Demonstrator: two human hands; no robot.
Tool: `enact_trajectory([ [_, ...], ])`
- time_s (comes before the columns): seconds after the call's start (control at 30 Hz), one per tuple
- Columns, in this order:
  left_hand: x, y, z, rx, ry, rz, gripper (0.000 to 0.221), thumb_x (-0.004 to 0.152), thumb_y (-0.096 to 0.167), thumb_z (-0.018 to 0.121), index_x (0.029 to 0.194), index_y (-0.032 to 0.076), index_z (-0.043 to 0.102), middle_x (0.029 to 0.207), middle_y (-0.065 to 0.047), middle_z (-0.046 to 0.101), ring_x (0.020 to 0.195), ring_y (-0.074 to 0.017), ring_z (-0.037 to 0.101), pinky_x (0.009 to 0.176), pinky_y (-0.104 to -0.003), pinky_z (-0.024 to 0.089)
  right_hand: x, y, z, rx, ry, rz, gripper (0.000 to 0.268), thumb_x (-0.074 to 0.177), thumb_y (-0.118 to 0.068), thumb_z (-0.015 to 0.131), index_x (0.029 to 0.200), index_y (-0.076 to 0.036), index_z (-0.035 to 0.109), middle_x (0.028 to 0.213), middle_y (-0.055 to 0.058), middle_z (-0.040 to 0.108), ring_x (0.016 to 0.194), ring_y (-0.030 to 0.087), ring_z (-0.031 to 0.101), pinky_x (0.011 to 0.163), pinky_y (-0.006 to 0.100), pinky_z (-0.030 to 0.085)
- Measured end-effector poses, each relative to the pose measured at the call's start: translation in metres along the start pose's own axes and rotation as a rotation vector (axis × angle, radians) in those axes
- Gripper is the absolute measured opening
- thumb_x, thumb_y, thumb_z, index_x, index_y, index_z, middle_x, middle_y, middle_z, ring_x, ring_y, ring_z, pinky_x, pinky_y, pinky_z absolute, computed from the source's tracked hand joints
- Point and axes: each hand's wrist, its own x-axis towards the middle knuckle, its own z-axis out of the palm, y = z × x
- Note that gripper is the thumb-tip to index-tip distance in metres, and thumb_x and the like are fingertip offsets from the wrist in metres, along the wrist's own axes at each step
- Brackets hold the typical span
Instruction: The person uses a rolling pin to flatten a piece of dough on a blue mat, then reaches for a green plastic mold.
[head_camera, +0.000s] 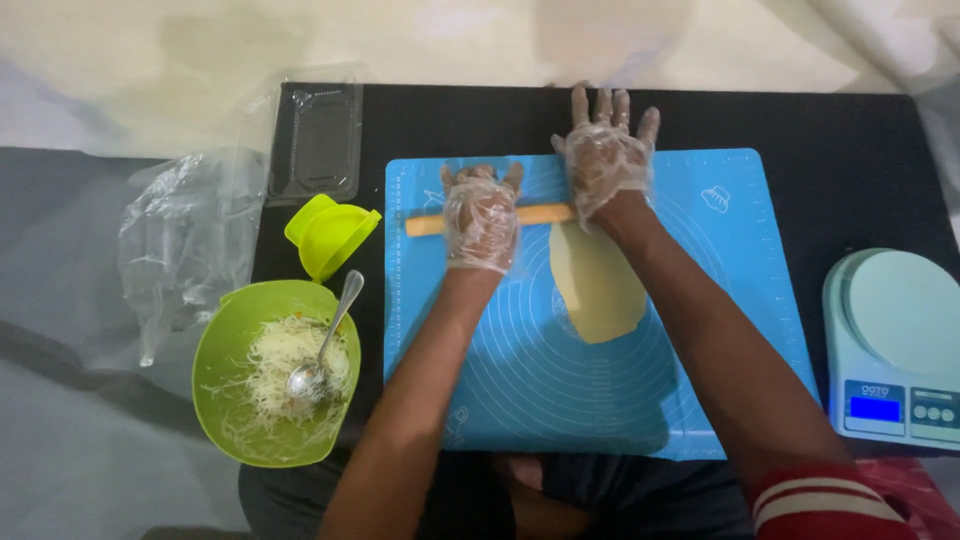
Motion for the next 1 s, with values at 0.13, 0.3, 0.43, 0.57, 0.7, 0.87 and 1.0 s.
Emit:
enact_trajectory([
  [0.13,-0.008,0.003,-0.025,-0.037,0.060,-0.043,0.056,0.102,0.032,0.060,0.156,0.023,0.046,0.142,-0.014,0.059,0.141,-0.0367,0.049,0.123,-0.063,0.025,-0.005,-0.018,-0.029,-0.156,-0.008,-0.173,0.072,0.107,-0.049,0.044,0.168,-0.023,0.016,0.171,0.018,0.022,0.158,0.037,0.020,0.125,0.062,0.011],
  [0.3,-0.032,0.008,-0.067,-0.066,-0.054,-0.100,0.062,0.111,0.041,0.043,0.165,0.017,0.026,0.166,-0.017,0.037,0.157,-0.0385,0.022,0.123,-0.066,0.016,-0.023,-0.027,-0.023,-0.097,-0.051,-0.262,0.085,0.103,-0.033,0.062,0.169,-0.015,0.013,0.172,0.021,0.016,0.158,0.037,0.016,0.126,0.054,0.023],
  [0.43,-0.047,0.010,-0.075,-0.027,-0.225,-0.209,0.062,0.110,0.043,0.031,0.167,0.019,0.022,0.173,-0.010,0.017,0.160,-0.0346,0.008,0.124,-0.068,0.005,-0.046,-0.015,-0.008,0.156,-0.058,-0.236,0.080,0.107,-0.033,0.059,0.167,-0.007,0.013,0.169,0.027,0.020,0.156,0.043,0.020,0.124,0.057,0.028],
  [0.57,-0.068,0.015,-0.098,-0.029,-0.267,-0.223,0.060,0.111,0.038,0.028,0.167,0.019,0.022,0.174,-0.007,0.013,0.161,-0.0333,0.005,0.124,-0.069,0.001,-0.085,-0.020,-0.020,0.086,-0.088,-0.210,0.079,0.108,-0.043,0.047,0.167,-0.010,0.008,0.170,0.022,0.022,0.155,0.039,0.025,0.124,0.054,0.028],
  [0.7,-0.077,0.014,-0.099,-0.012,-0.330,-0.235,0.061,0.110,0.040,0.025,0.167,0.023,0.014,0.175,-0.004,0.006,0.161,-0.0326,0.000,0.123,-0.071,-0.004,-0.107,-0.019,-0.009,0.072,-0.121,-0.218,0.079,0.108,-0.046,0.044,0.167,-0.007,0.009,0.168,0.022,0.028,0.155,0.040,0.027,0.125,0.058,0.020],
  [0.87,-0.088,0.016,-0.111,0.004,-0.376,-0.261,0.061,0.109,0.037,0.023,0.167,0.021,0.014,0.175,-0.004,0.006,0.161,-0.0324,0.000,0.123,-0.072,-0.004,-0.134,-0.027,-0.020,0.014,-0.124,-0.176,0.074,0.109,-0.049,0.036,0.167,-0.009,0.016,0.165,0.014,0.038,0.154,0.030,0.032,0.126,0.059,0.010],
  [1.0,-0.098,0.015,-0.118,-0.001,-0.392,-0.240,0.061,0.109,0.035,0.023,0.167,0.018,0.013,0.174,-0.005,0.006,0.160,-0.0339,-0.001,0.121,-0.075,-0.005,-0.155,-0.045,-0.031,-0.072,-0.132,-0.132,0.070,0.110,-0.046,0.036,0.166,-0.006,0.021,0.162,0.009,0.045,0.153,0.022,0.034,0.127,0.054,0.013],
])
